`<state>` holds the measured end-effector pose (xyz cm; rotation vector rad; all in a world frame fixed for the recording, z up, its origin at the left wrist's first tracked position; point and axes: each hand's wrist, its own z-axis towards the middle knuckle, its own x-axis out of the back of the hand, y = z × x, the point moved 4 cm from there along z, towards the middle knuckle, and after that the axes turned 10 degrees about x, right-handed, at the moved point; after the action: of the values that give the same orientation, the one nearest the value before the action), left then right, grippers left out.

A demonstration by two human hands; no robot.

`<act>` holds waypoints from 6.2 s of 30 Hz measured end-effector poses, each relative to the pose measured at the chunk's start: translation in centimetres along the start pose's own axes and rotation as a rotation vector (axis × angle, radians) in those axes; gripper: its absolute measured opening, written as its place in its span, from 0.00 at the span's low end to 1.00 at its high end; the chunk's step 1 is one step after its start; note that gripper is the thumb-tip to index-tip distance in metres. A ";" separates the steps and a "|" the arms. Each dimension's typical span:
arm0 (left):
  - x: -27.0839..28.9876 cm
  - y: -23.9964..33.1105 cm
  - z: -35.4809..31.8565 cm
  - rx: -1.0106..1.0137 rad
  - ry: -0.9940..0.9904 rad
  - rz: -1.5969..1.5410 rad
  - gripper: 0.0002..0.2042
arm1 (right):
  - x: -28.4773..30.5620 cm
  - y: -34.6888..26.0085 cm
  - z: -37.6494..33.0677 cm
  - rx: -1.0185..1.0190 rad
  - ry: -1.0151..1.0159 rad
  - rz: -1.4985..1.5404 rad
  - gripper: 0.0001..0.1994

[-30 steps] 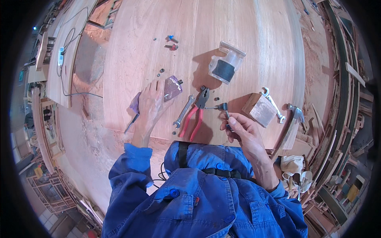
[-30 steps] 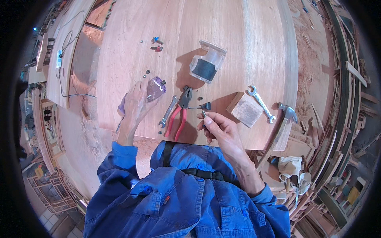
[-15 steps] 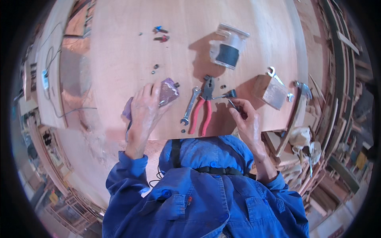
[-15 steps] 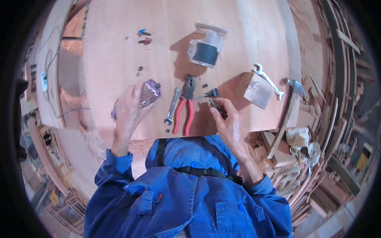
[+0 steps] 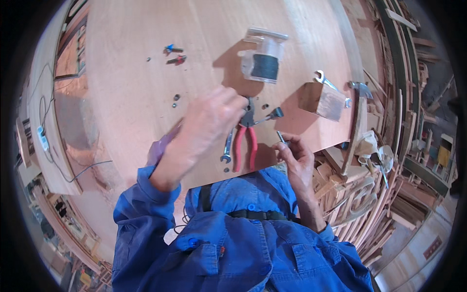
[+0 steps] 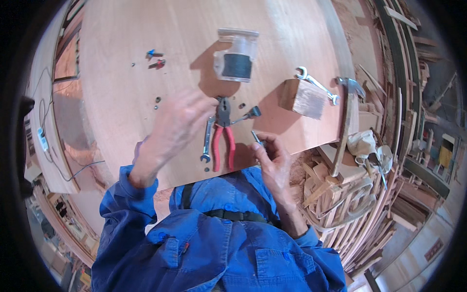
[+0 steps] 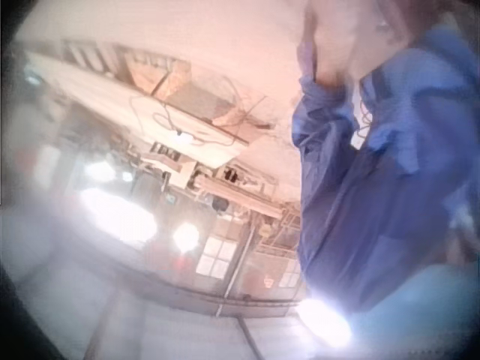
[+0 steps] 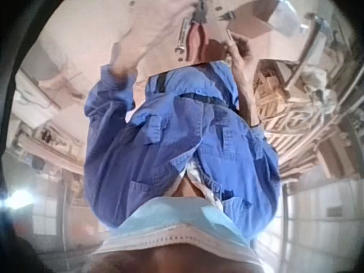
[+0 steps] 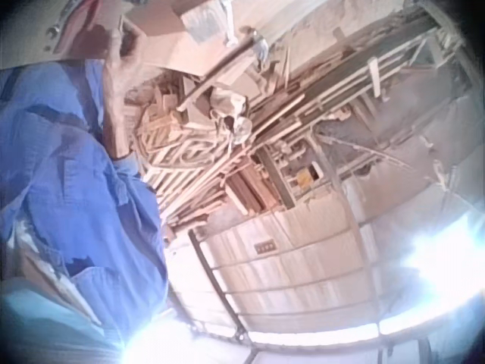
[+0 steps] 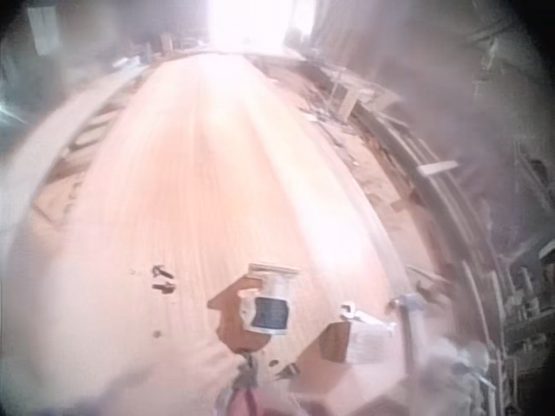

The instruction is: The person assembles a handheld electric router by inserting a bit, securing it with a nut, and attaching a base plate. They use a wrench and pliers to tighten components and a hammer to tap the base into place.

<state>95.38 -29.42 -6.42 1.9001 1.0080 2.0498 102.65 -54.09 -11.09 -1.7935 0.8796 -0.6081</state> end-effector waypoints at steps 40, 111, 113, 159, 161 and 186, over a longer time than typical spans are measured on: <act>-4.3 3.2 -5.9 0.617 -0.138 -2.039 0.10 | -5.6 -7.0 0.2 -0.048 -0.258 0.343 0.14; -1.4 3.7 -3.4 0.496 -0.192 -1.497 0.15 | -3.7 -6.8 1.2 0.017 -0.363 0.335 0.15; -1.6 3.6 -3.9 0.517 -0.205 -1.484 0.15 | -4.0 -7.1 0.9 0.009 -0.371 0.378 0.15; -0.5 6.3 -6.9 0.398 0.019 -1.722 0.14 | -6.4 -8.9 -0.7 0.056 -0.392 0.479 0.13; -0.7 6.3 -7.0 0.414 0.066 -1.683 0.13 | -6.4 -9.1 -0.8 0.104 -0.379 0.427 0.14; -0.4 2.4 -7.0 0.484 0.133 -1.761 0.15 | -7.2 -9.4 -1.8 0.024 -0.318 0.425 0.15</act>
<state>89.62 -33.96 -5.07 0.2723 2.1043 0.8003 99.64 -47.21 -1.72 -1.5588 0.9843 -0.0584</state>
